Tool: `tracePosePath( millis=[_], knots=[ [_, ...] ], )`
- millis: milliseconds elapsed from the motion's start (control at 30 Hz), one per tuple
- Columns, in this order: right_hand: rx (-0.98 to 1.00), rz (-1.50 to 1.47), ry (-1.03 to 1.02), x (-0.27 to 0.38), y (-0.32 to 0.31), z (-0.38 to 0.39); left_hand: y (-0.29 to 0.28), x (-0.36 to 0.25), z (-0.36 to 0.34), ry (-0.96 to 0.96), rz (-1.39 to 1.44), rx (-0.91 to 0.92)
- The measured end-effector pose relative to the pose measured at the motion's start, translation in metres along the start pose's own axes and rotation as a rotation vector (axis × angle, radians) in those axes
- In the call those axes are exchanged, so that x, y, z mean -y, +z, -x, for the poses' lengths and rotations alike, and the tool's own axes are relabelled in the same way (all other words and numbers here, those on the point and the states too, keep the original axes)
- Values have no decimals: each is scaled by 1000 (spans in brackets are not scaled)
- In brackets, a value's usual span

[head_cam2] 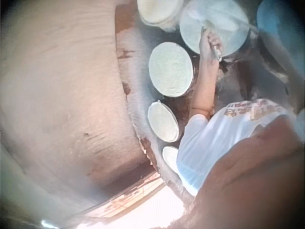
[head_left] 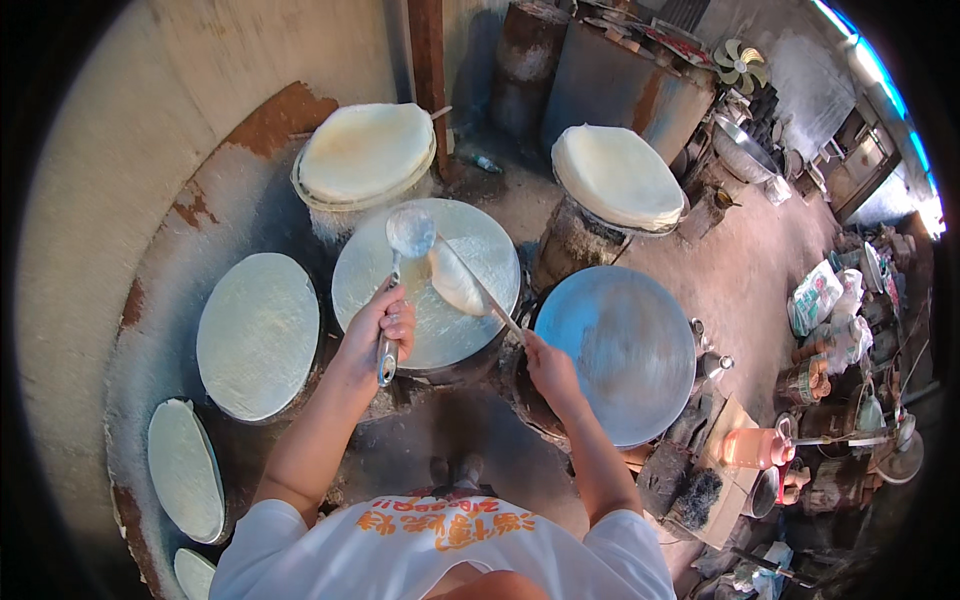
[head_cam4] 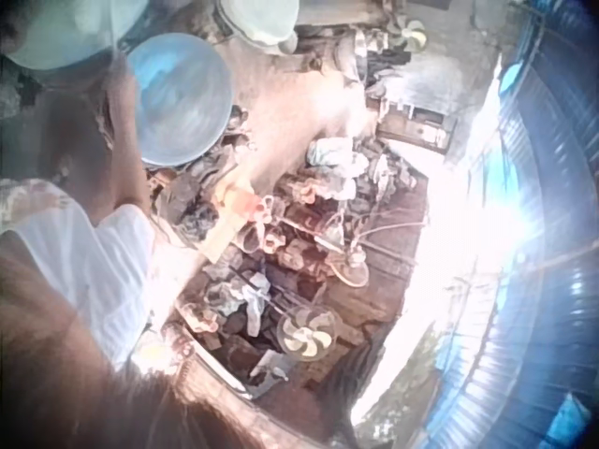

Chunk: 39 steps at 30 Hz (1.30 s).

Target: The person spreads thin layers of batter onto multiple heated round surfaces using a ladle and a thin stick, then lifts the cooked wrappers off with the stick and stacks them.

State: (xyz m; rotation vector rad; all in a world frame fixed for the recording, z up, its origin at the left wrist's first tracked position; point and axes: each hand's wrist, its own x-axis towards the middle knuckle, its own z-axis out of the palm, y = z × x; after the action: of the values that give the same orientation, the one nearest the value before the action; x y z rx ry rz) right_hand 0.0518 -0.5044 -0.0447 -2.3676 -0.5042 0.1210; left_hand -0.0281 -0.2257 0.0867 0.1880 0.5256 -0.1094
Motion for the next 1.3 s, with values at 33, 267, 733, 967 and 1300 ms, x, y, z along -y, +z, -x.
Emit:
tracePosePath(
  millis=[33, 267, 733, 967, 1300],
  knots=[
    [36, -52, 26, 6, -6, -5, -5, -4, 0, 6, -4, 6],
    [154, -43, -78, -1, -19, -6, -7, -6, -6, 70, -256, 139],
    [-25, -644, 42, 64, 92, 72, -74, 107, 1, 149, 64, -50],
    [-311, -150, -282, 85, 9, 27, -20, 94, 74, -180, 1010, 383],
    [345, -528, -330, 10, 39, 25, -15, 70, 117, 93, 748, 384]
  ],
)
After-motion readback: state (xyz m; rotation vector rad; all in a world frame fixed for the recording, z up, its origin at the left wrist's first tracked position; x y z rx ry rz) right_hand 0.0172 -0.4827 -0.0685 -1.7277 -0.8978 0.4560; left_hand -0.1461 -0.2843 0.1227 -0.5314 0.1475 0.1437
